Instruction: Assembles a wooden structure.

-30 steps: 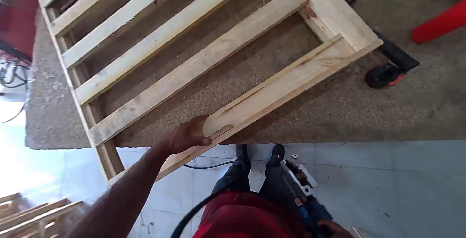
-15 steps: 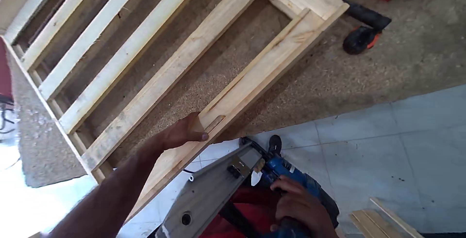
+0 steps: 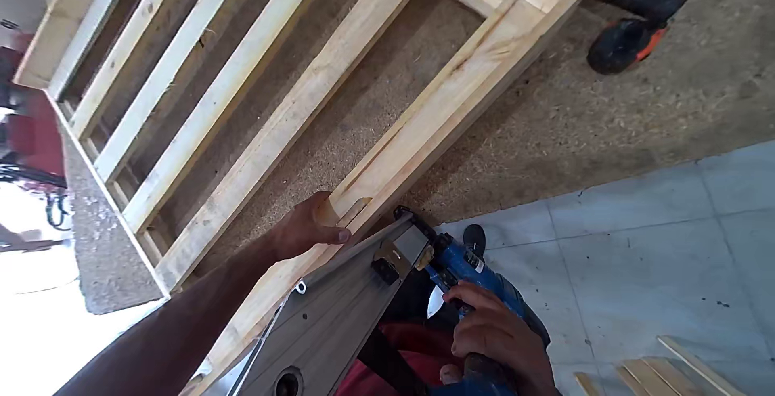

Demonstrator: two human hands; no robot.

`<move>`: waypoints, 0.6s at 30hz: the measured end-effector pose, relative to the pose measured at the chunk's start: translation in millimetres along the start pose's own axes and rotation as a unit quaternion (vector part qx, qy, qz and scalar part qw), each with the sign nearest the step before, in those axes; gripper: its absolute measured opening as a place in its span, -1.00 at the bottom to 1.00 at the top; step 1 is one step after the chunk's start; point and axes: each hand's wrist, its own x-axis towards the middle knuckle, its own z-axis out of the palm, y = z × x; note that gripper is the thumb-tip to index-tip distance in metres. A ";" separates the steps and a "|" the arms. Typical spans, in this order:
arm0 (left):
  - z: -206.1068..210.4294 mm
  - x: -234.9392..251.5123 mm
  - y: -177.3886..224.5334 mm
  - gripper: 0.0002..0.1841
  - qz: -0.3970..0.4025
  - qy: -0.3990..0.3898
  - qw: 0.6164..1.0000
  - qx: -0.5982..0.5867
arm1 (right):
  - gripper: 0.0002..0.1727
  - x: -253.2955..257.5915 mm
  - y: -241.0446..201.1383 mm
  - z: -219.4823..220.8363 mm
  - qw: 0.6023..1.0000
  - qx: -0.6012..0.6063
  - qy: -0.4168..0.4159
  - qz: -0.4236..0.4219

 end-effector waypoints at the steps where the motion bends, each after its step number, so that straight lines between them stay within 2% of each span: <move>1: 0.0 -1.3 3.0 0.00 -0.003 0.000 1.000 0.001 | -0.73 0.9 0.8 1.8 1.000 0.011 0.006 -0.002; 5: -3.1 -10.3 21.5 -0.10 -0.026 -0.017 0.998 -0.054 | -0.73 5.0 5.7 8.1 0.999 0.036 0.021 -0.008; 18: -4.5 -12.4 25.6 -0.05 -0.036 -0.029 0.996 -0.077 | -0.71 5.9 9.3 9.8 0.998 0.051 0.026 -0.009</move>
